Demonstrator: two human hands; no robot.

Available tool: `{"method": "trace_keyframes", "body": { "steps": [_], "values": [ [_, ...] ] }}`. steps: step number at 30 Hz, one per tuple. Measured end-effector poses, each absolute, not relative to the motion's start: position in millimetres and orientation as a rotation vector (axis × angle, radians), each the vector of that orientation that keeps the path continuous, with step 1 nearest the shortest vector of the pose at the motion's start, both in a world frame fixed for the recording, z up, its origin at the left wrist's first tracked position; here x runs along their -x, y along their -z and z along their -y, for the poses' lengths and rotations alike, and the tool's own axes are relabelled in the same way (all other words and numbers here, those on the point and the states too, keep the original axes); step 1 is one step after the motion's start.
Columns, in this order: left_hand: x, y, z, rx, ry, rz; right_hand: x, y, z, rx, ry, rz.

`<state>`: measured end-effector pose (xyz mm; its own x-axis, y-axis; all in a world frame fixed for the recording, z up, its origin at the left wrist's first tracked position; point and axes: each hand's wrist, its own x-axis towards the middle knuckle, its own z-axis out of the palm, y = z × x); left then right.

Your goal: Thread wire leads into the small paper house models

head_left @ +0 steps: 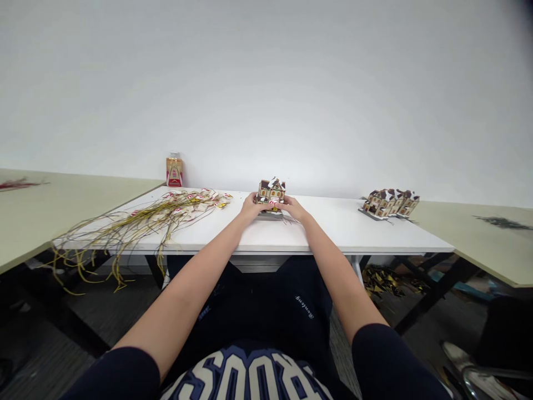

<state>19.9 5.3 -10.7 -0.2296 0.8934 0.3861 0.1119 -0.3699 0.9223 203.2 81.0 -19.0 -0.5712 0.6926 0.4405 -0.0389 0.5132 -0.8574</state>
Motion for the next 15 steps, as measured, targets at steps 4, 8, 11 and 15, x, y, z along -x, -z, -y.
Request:
{"method": "trace_keyframes", "body": {
  "steps": [4, 8, 11, 15],
  "values": [
    [-19.0, 10.8, -7.2, -1.384, -1.663, -1.234, -202.6, 18.0, -79.2, 0.544, -1.117, 1.955],
    [-20.6, 12.4, -9.9, -1.355, -1.614, -1.286, -204.4, 19.7, -79.9, 0.628, -1.089, 1.925],
    [-22.8, 11.5, -8.8, -1.323, -1.560, -1.291, -206.5, 20.4, -79.4, 0.604, -1.109, 1.937],
    [-23.2, 8.1, -4.6, -1.282, -1.563, -1.291, -207.6, 17.6, -74.0, 0.561, -1.134, 1.971]
  ]
}}
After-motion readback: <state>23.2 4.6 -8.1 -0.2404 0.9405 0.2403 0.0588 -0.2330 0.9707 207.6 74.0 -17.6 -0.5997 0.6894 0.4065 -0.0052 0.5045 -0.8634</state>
